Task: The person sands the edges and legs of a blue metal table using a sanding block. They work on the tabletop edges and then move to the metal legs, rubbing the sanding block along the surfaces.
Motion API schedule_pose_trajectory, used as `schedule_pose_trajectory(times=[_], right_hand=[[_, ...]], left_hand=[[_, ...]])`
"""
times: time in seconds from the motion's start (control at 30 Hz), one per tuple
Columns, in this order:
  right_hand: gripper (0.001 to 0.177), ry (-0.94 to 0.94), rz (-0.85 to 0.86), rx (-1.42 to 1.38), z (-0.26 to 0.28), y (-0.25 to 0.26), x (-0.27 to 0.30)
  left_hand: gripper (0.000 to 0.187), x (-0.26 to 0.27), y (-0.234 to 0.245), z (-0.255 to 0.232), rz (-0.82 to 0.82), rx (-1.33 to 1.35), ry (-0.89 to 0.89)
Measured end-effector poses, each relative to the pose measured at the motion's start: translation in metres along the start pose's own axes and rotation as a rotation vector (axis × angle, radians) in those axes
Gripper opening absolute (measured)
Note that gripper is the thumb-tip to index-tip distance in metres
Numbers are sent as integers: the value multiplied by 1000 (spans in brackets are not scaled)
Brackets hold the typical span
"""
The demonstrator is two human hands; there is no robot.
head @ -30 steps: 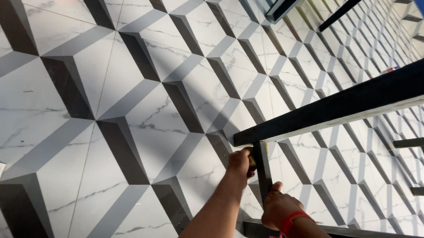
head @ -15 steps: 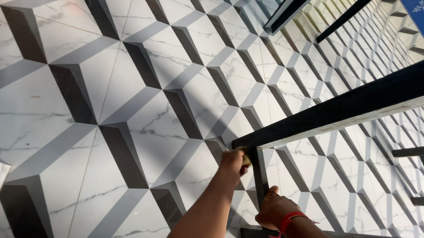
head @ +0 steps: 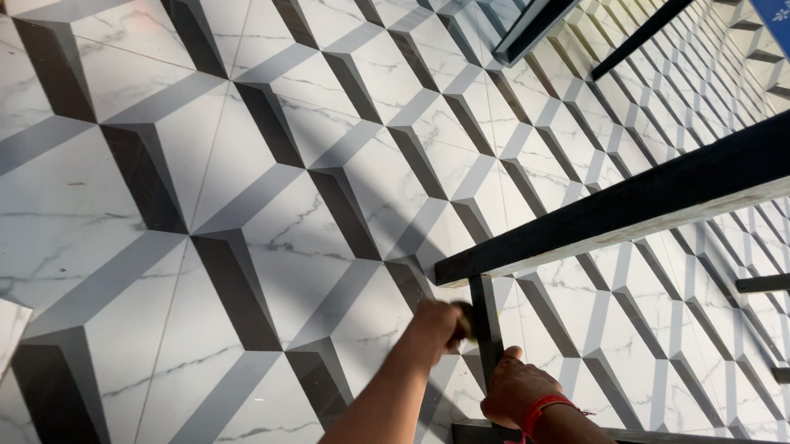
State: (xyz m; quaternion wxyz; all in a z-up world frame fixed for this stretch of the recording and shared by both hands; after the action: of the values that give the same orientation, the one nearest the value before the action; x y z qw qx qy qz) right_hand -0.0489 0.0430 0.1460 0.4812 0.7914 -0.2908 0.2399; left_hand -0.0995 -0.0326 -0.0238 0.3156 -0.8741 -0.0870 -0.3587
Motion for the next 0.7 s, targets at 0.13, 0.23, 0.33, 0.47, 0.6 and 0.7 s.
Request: schedule_pose_trajectory(times=[0.13, 0.23, 0.33, 0.47, 0.6, 0.7], right_hand=[[69, -22, 10, -8, 3, 3, 3], [80, -26, 21, 5, 2, 3, 3], [75, -11, 6, 11, -2, -2, -5], [69, 54, 34, 0, -10, -7, -22], [56, 183, 84, 223, -8, -12, -45], [60, 178, 130, 281, -13, -16, -63]], left_hand=[[22, -37, -10, -28, -105, 199, -98], [20, -31, -18, -28, -109, 213, -92], [23, -2, -5, -13, 27, -69, -143], [29, 41, 20, 17, 337, -491, -248], [20, 44, 12, 45, 420, -356, -6], [15, 45, 8, 57, 507, -550, 61]])
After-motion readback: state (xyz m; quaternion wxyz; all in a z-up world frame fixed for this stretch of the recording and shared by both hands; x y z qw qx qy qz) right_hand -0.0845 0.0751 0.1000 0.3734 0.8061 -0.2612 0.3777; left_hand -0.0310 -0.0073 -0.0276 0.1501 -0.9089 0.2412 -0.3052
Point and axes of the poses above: each hand's wrist, its own x-axis away from the middle knuckle, its own y-axis out of the back of the hand, z = x × y, the point moved 1 cm from there along -x, towards the middle knuckle, and after that the axes turned 6 degrees about -x, right-handed, at the moved point
